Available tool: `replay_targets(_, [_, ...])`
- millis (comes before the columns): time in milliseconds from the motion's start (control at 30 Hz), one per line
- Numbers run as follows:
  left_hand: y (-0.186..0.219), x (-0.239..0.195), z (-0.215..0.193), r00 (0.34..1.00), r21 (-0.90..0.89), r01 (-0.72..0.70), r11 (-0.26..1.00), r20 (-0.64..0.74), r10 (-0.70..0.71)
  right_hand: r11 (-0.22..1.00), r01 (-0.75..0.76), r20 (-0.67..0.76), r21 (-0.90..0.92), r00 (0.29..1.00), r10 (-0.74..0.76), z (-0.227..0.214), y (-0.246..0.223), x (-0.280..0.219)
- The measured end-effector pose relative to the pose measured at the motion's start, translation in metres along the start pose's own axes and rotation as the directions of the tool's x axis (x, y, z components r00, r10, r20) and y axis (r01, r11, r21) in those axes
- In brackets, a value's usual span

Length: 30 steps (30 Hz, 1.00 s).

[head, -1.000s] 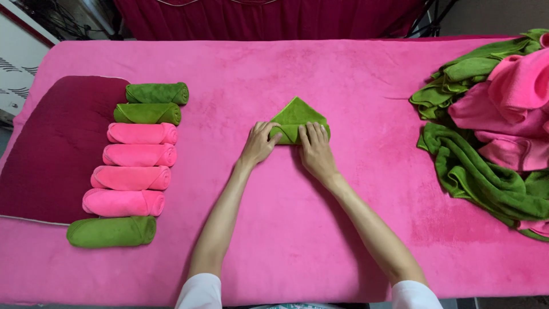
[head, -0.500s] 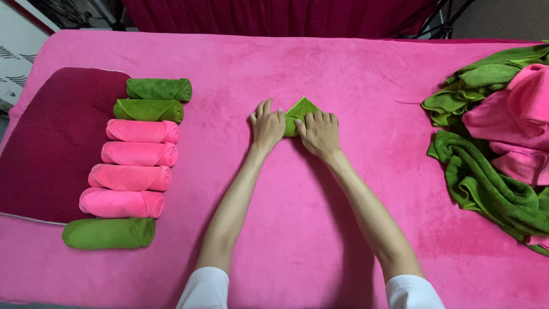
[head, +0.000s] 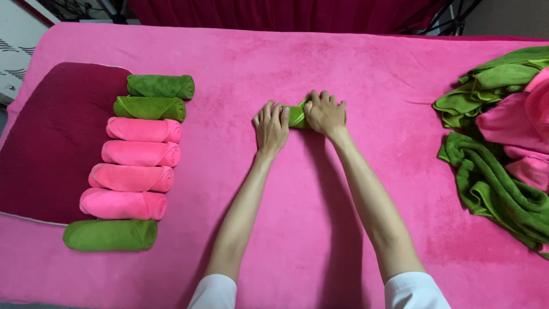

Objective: The person folds a green towel into a compact roll and places it with other rolled towels. Then, the person folds a pink towel into a smaller rectangle and places it on the table. The task is performed by hand on a pink-covered surface.

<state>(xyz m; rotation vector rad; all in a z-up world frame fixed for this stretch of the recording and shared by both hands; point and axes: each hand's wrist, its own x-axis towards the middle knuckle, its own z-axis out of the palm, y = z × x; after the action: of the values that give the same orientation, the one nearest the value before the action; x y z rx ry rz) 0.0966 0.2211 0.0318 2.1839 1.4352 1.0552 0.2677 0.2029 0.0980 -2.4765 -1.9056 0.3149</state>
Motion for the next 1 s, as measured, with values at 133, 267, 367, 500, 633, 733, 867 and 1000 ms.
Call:
replay_targets(133, [-0.007, -0.002, 0.0, 0.997, -0.057, -0.003, 0.998, -0.071, -0.001, 1.0, -0.004, -0.034, -0.01, 0.999, 0.004, 0.009, 0.009, 0.037])
replay_targets(267, [-0.018, 0.001, 0.006, 0.992, -0.153, 0.022, 0.988, -0.116, -0.04, 1.0, -0.026, -0.01, 0.016, 1.0, 0.026, 0.011, 0.014, 0.065])
replay_targets(367, [-0.025, 0.002, 0.013, 0.988, -0.189, 0.029, 0.982, -0.141, -0.057, 0.997, -0.042, 0.06, 0.059, 0.997, 0.039, -0.002, 0.009, 0.066])
replay_targets(500, [-0.026, 0.002, 0.009, 0.979, -0.255, -0.017, 0.967, -0.202, -0.037, 0.994, 0.011, 0.008, 0.105, 1.0, -0.012, -0.005, 0.009, 0.057])
replay_targets(633, [-0.014, 0.005, -0.012, 0.982, -0.43, -0.126, 0.894, -0.181, 0.051, 0.951, 0.311, -0.564, -0.009, 0.783, -0.261, 0.026, 0.027, 0.012])
replay_targets(733, [0.003, 0.021, -0.024, 0.95, -0.456, -0.293, 0.84, -0.039, 0.31, 0.854, 0.508, -0.702, 0.111, 0.648, -0.294, 0.044, 0.04, -0.035])
replay_targets(867, [0.041, 0.026, -0.036, 0.704, -0.291, -0.258, 0.921, 0.597, 0.385, 0.691, 0.661, -0.736, 0.292, 0.617, -0.279, 0.052, 0.057, -0.092])
replay_targets(1000, [0.062, 0.012, -0.039, 0.619, -0.326, -0.324, 0.888, 0.636, 0.46, 0.678, 0.489, -0.703, 0.549, 0.709, 0.058, 0.061, 0.071, -0.122])
